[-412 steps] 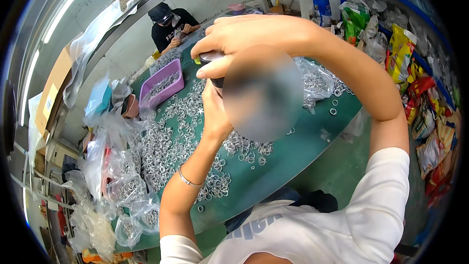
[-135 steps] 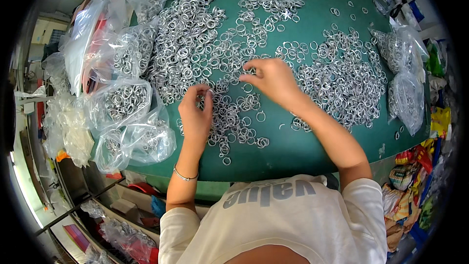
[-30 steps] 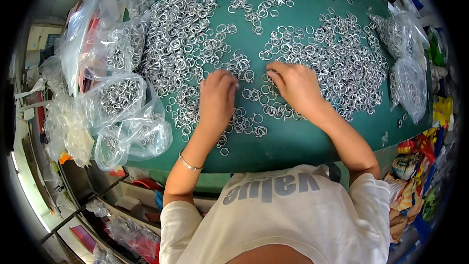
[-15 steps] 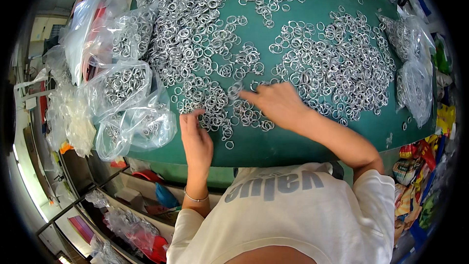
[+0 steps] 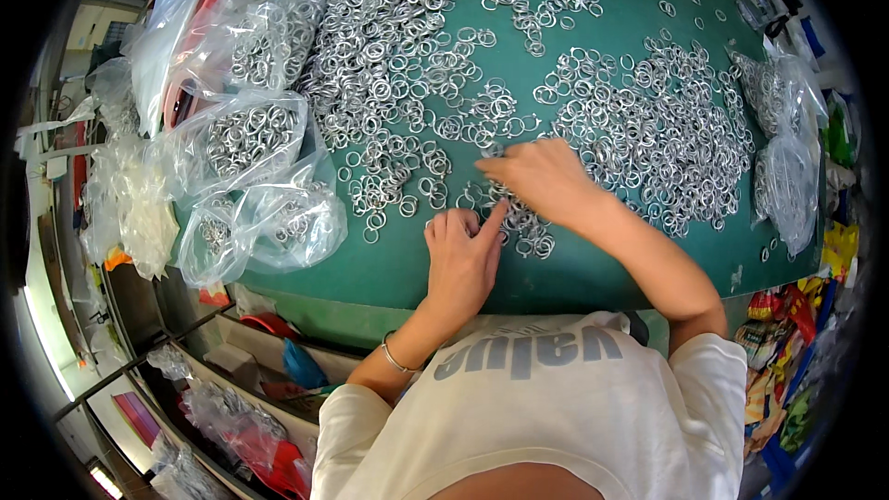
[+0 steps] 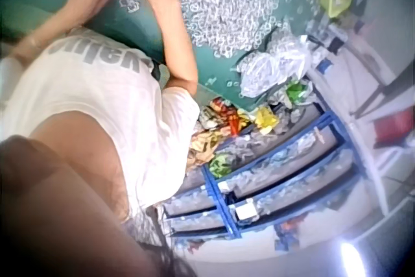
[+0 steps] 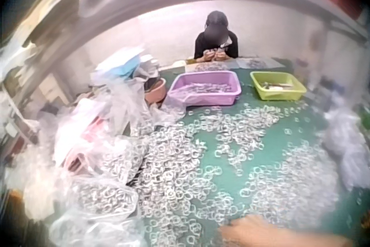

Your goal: The person sorts small metal rings on a workbench by hand, picking them up from a pile and moving them into different bags or containers.

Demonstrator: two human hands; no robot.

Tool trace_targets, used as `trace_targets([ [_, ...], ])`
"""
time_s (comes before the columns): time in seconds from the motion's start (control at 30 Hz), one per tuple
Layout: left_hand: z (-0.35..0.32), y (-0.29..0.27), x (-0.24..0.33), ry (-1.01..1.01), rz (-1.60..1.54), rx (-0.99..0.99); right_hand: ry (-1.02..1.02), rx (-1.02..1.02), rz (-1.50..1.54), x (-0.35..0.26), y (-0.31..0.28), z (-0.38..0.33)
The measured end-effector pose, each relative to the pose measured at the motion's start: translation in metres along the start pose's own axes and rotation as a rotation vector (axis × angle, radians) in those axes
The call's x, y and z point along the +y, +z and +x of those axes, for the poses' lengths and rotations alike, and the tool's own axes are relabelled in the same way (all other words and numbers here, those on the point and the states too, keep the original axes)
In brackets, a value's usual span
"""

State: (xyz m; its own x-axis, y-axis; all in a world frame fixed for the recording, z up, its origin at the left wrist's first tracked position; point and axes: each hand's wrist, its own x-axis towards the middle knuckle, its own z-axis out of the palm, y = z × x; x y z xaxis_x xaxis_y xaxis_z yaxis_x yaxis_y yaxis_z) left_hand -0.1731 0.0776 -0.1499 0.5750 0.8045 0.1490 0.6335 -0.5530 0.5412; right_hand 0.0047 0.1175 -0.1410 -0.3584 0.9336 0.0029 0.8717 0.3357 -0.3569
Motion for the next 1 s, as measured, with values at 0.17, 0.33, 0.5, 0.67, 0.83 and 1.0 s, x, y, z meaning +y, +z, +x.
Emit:
trace_targets([
  [0.17,-0.017,-0.014,-0.022,-0.196,-0.037,0.221,0.153,0.089,-0.099,0.02,-0.02,-0.019],
  [0.33,0.002,-0.018,-0.051,-0.301,0.044,0.322,0.054,0.202,0.117,-0.02,-0.001,0.014],
  [0.5,0.043,-0.021,-0.057,-0.246,0.222,0.318,-0.026,0.131,0.118,-0.022,0.027,0.05],
  [0.67,0.045,-0.022,-0.07,-0.206,0.182,0.331,0.101,0.199,0.372,0.001,0.018,0.043],
  [0.83,0.026,-0.034,-0.066,-0.417,-0.923,0.309,0.471,0.078,1.701,0.015,-0.007,0.021],
  [1.0,-0.007,-0.042,-0.052,-0.647,-1.916,-0.01,0.556,-0.035,1.873,0.003,-0.012,0.012],
])
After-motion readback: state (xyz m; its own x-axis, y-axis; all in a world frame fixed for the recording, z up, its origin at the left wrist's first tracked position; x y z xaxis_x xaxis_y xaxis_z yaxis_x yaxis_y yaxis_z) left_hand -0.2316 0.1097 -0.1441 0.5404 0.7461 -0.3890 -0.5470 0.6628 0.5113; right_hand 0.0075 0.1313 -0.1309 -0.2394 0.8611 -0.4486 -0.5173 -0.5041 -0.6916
